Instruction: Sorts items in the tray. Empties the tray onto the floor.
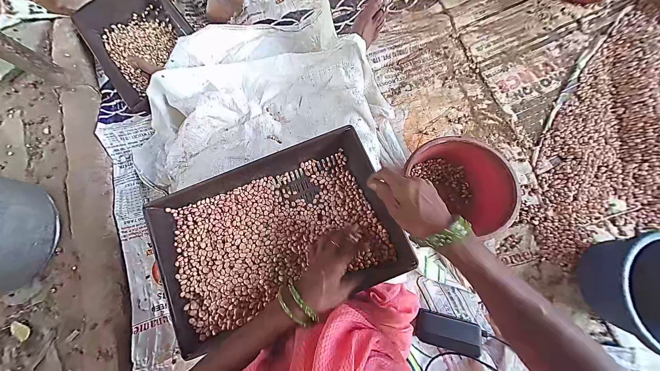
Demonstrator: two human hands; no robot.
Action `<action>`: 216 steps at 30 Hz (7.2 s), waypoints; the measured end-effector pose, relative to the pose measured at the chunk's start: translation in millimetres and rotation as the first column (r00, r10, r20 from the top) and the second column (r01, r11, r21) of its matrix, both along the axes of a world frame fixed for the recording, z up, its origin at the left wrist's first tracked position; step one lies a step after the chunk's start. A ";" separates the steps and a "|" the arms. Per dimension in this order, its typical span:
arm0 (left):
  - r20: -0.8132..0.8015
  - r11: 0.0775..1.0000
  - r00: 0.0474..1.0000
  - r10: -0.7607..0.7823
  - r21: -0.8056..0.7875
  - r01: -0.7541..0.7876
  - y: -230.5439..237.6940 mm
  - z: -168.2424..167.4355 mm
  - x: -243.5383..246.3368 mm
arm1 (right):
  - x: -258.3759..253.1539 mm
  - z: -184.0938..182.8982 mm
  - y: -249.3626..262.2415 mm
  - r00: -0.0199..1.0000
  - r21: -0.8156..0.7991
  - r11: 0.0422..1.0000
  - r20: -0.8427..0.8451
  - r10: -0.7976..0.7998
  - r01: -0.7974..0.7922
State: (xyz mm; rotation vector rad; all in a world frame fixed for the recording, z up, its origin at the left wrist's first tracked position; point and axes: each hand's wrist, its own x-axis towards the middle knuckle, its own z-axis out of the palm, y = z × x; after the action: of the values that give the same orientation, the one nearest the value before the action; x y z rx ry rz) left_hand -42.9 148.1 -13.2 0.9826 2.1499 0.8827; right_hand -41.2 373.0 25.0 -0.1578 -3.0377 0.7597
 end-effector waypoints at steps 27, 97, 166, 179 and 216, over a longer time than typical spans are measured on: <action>-0.360 0.976 0.932 -0.035 -0.212 -0.045 36.5 -1.4 -151.8 | -69.6 22.2 -32.8 0.833 0.148 0.974 0.550 0.062 -0.171; -0.477 0.990 0.877 -0.059 -0.139 -0.009 -44.9 -27.2 -68.4 | -15.3 -44.6 -42.1 0.977 -0.749 0.637 0.209 -0.033 0.181; -0.484 0.977 0.867 -0.115 -0.214 0.010 -45.4 -27.2 -55.4 | 31.0 -18.8 -35.6 0.901 -0.900 0.022 0.435 -0.001 0.435; -0.291 0.978 0.951 0.104 0.206 -0.044 -49.5 44.2 -59.4 | 25.1 -22.1 -81.7 0.815 -0.811 0.123 0.579 0.028 0.572; -0.315 0.878 0.908 0.277 -0.301 -0.373 -169.4 49.2 -27.3 | 6.3 -39.3 -134.0 0.826 -0.180 0.906 0.374 0.422 -0.382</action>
State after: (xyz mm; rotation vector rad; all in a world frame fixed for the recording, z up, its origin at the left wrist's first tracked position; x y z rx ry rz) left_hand -70.2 -21.3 36.0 0.5829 2.6405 0.4942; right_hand -34.9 239.0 -14.3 0.3993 -3.4819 1.0131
